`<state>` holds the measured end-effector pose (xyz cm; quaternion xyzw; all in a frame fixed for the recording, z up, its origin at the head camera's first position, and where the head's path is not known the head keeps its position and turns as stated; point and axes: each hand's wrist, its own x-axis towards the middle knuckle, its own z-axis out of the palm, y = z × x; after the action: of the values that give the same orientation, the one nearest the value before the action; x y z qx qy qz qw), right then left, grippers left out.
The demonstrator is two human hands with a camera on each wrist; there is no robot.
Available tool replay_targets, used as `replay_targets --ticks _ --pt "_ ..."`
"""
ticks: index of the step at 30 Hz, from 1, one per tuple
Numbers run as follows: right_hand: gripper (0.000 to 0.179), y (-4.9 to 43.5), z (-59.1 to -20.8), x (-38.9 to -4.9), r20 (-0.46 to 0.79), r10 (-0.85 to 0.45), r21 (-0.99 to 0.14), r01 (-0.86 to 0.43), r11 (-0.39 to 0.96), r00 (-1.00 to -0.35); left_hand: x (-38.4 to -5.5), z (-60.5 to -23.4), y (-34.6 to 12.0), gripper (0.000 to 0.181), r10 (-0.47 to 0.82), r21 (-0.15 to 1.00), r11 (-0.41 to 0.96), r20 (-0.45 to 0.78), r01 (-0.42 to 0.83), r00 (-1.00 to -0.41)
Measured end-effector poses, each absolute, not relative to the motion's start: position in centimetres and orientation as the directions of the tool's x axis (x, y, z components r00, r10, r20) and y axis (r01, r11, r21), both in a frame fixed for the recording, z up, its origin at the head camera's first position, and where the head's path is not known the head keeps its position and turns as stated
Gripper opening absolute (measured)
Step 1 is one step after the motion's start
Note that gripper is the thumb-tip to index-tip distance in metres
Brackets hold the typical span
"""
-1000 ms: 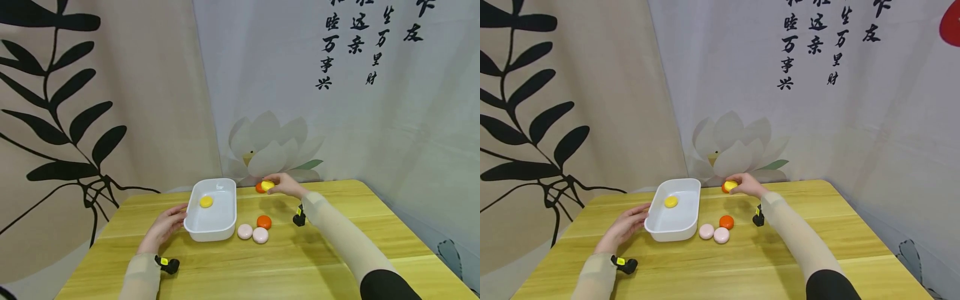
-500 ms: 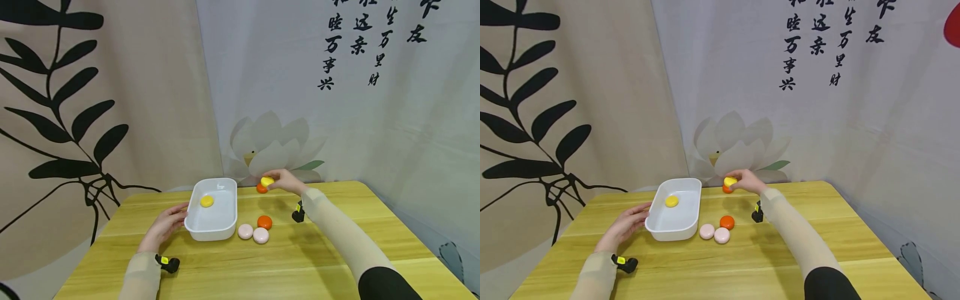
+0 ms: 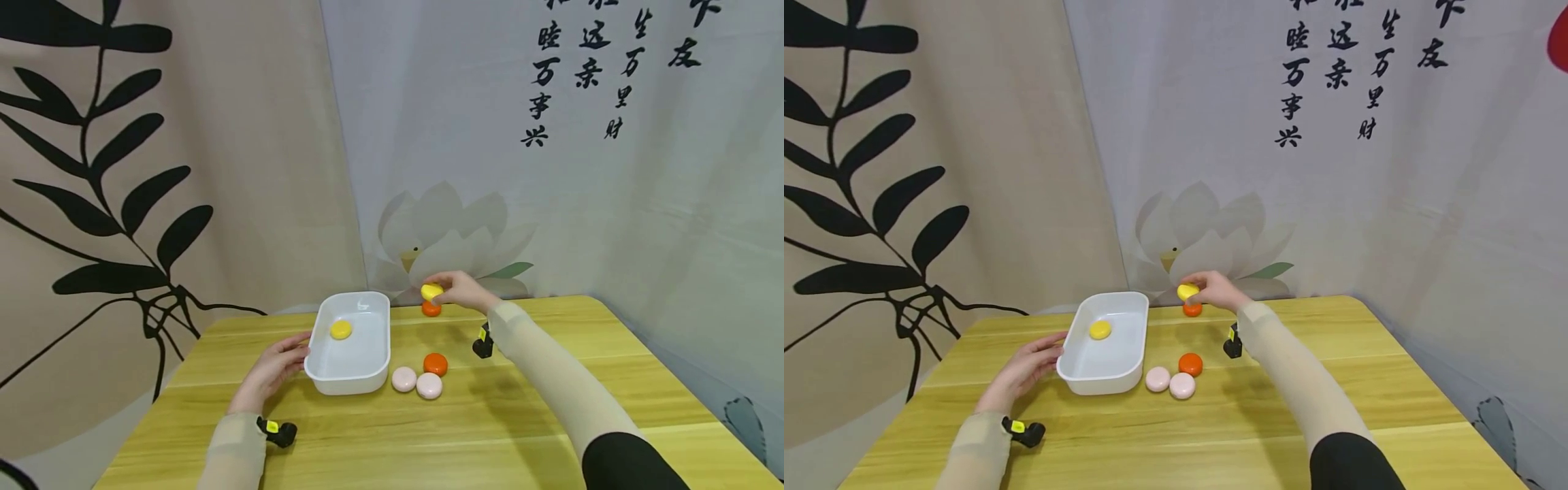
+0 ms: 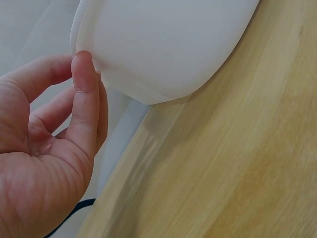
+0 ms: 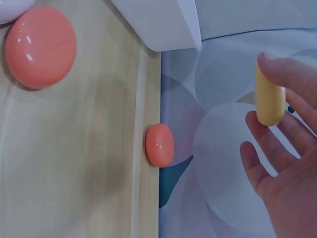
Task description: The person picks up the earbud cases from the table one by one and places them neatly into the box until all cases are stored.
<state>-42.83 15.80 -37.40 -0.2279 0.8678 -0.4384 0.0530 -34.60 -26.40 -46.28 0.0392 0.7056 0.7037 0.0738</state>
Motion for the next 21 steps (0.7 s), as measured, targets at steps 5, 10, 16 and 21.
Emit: replay_targets --ticks 5,10,16,21 --pt "0.051 15.1 -37.0 -43.1 0.110 -0.439 -0.775 -0.353 0.523 -0.892 -34.5 -46.3 -26.4 0.057 0.155 0.999 0.002 -0.047 -0.048 -0.987" --pt "0.049 14.2 -36.9 -43.2 0.098 -0.455 -0.790 -0.347 0.506 -0.885 -34.6 -46.4 -26.4 0.056 0.141 0.998 0.005 -0.056 -0.056 -0.988" --pt "0.050 13.2 -36.6 -43.3 0.101 -0.469 -0.782 -0.362 0.508 -0.877 -34.6 -46.4 -26.3 0.057 0.139 0.998 0.004 -0.062 -0.062 -0.988" --pt "0.048 12.3 -36.5 -43.2 0.105 -0.470 -0.785 -0.363 0.502 -0.876 -34.5 -46.3 -26.4 0.057 0.145 0.998 -0.003 -0.060 -0.061 -0.988"
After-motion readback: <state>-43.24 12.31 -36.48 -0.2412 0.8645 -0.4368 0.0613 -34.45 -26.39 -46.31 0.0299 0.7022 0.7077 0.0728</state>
